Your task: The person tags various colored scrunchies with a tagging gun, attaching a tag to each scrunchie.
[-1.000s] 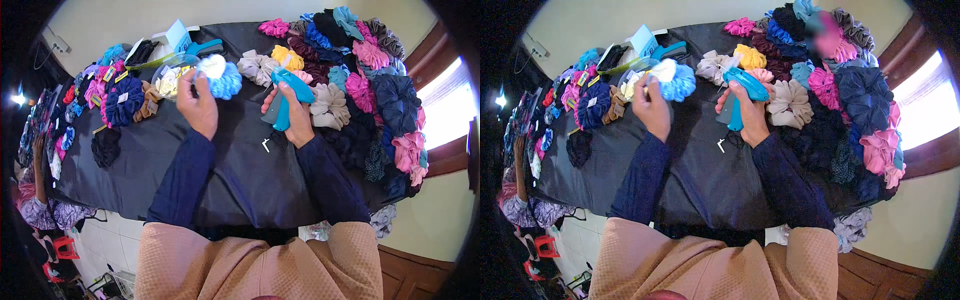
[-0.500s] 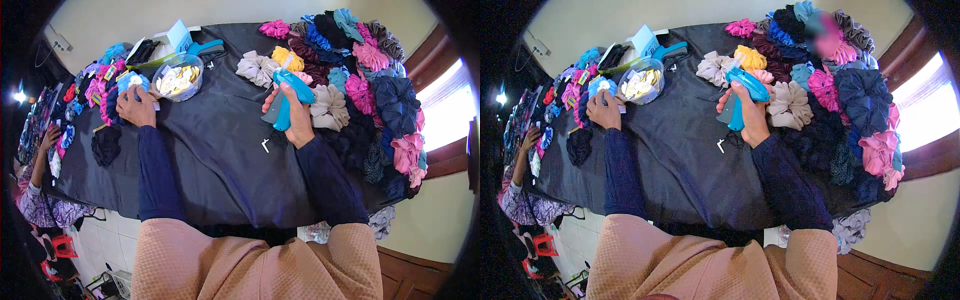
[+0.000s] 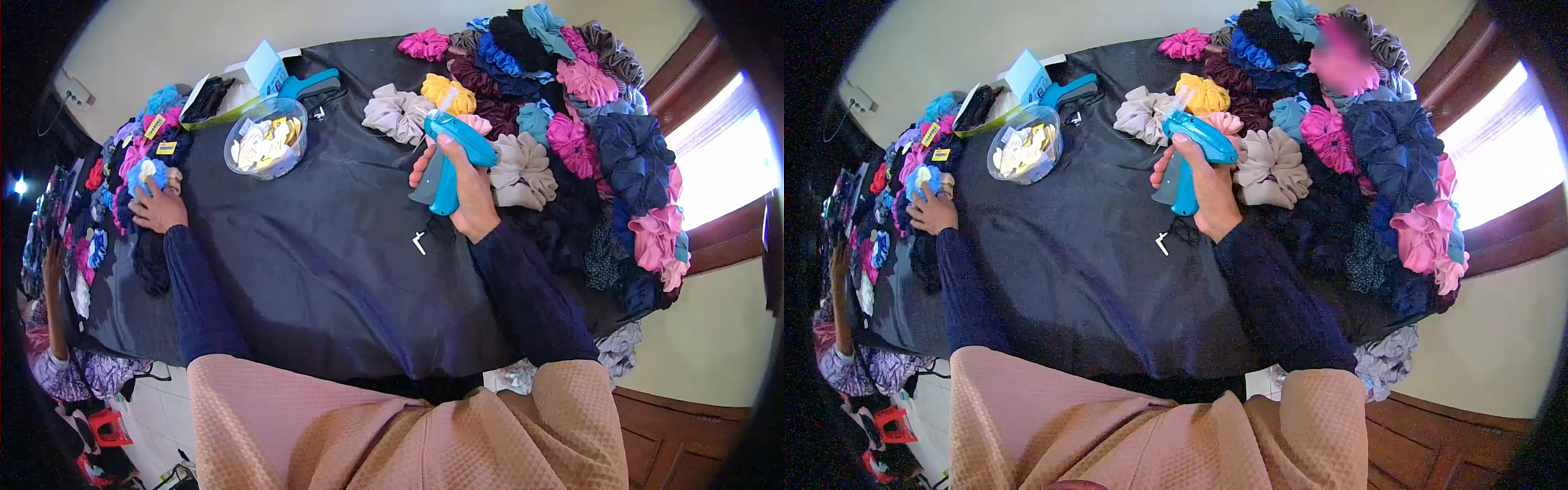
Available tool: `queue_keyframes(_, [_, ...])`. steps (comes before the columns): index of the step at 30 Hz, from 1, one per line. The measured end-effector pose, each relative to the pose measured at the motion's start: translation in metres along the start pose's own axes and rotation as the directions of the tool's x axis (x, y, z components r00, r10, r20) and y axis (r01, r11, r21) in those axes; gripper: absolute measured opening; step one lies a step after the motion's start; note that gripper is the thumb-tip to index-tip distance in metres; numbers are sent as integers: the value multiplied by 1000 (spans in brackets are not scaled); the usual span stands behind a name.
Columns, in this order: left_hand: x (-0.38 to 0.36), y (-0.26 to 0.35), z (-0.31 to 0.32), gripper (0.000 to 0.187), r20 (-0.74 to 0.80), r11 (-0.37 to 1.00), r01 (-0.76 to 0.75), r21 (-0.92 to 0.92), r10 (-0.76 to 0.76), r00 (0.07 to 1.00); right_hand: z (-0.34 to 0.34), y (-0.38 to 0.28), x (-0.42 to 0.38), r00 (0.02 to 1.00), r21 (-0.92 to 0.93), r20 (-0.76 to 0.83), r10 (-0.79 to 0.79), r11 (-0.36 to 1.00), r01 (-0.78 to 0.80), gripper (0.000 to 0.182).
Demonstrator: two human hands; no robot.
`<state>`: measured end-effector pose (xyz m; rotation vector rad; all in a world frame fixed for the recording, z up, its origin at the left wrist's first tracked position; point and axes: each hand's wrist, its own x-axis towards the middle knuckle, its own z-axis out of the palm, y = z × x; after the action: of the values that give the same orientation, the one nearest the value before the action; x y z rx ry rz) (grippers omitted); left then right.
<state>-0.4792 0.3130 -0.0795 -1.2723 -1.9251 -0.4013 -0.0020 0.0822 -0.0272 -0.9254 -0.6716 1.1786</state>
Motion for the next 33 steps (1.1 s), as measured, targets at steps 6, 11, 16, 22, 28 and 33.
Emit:
queue_keyframes(6, [-5,19,-54,53,-404,932,-50,-359,-106,908,4,2,0,998,-23,36,-49,998,50,33])
queue_keyframes(11, [-35,78,-143,52,-639,645,-427,-633,-123,760,5,1,0,999,4,-2,-44,999,44,32])
queue_keyframes(16, [-98,157,-233,55,-547,133,-598,-791,286,787,-4,5,5,999,91,0,-38,995,38,32])
queue_keyframes(22, [-128,223,-234,72,-315,44,-402,-915,544,778,-3,4,3,999,111,-3,-32,993,32,32])
queue_keyframes(28, [-123,249,-220,56,-348,-62,-373,-926,522,778,-3,5,4,1000,94,1,-30,995,30,32])
queue_keyframes(33, [-128,229,-226,12,-250,24,-327,-945,590,767,-6,5,6,1000,85,4,-21,996,20,32])
